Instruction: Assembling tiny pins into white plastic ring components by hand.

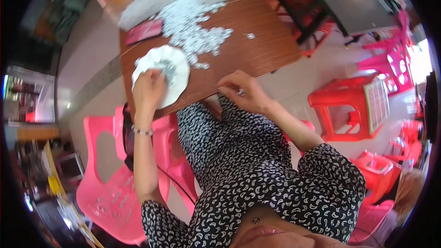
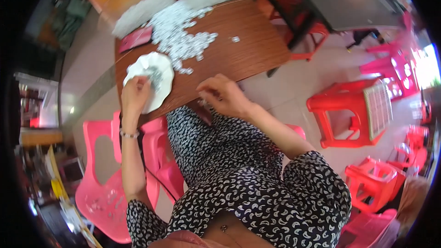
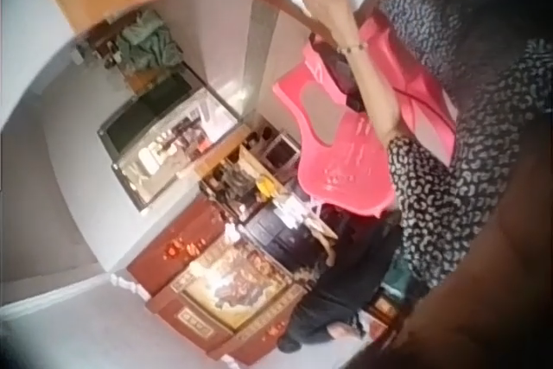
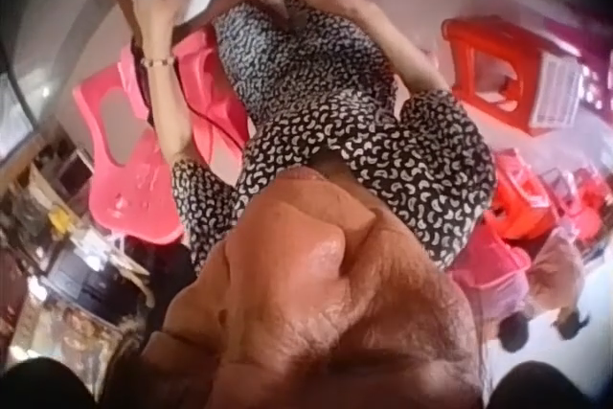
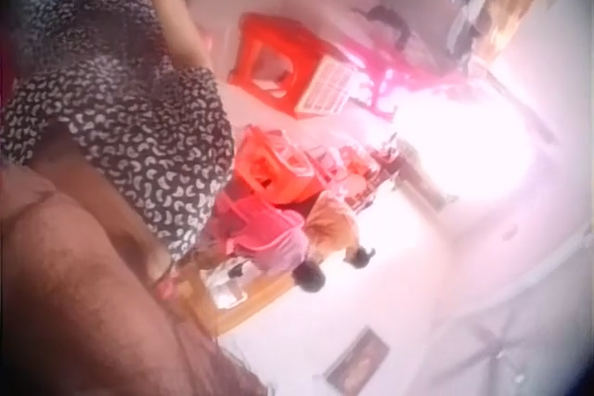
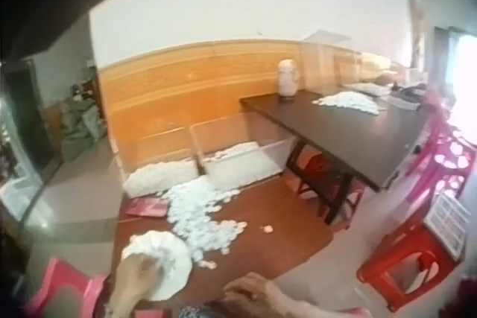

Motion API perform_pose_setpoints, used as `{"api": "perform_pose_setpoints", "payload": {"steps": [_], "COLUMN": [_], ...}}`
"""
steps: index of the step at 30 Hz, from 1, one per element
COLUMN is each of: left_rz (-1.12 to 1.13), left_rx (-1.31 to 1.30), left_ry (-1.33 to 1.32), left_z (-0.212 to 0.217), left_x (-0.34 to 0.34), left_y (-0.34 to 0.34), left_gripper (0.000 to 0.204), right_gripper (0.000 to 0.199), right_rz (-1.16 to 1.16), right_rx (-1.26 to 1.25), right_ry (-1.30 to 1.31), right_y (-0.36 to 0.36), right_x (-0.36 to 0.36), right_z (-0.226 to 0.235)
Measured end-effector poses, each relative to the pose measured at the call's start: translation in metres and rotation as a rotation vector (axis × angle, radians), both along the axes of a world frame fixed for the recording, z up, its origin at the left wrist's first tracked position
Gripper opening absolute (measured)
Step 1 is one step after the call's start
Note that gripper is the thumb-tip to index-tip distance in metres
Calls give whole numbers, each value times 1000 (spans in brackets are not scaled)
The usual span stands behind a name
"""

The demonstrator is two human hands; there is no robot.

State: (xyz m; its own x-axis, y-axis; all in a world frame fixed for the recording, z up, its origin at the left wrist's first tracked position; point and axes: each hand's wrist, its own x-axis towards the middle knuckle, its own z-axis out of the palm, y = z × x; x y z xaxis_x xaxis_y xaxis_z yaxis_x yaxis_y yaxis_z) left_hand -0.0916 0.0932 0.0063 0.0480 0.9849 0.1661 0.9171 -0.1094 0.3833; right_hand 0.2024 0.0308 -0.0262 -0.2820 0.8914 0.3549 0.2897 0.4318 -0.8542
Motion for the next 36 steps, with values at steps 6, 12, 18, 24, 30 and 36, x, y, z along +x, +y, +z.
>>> {"api": "perform_pose_setpoints", "payload": {"steps": [6,12,18,24,30,36], "left_rz": [-60,-48,1,35,145,191], "left_rx": [-77,-62,-32,-17,-81,-115], "left_ry": [49,-68,-418,-610,-853,-940], "left_z": [-15,-13,-25,-42,-45,-44], "left_x": [-1,14,-7,-27,-28,-27], "left_y": [2,3,1,0,-4,-7], "left_gripper": [17,12,15,14,12,15], "right_gripper": [22,10,12,14,15,14], "right_rz": [52,-32,-36,-10,-23,-12], "right_rx": [-58,0,65,-11,-46,-1], "right_ry": [28,53,67,52,41,33], "right_y": [1,-2,1,-4,-4,0], "right_x": [3,14,13,11,12,8], "right_z": [-13,-4,-4,2,2,-7]}}
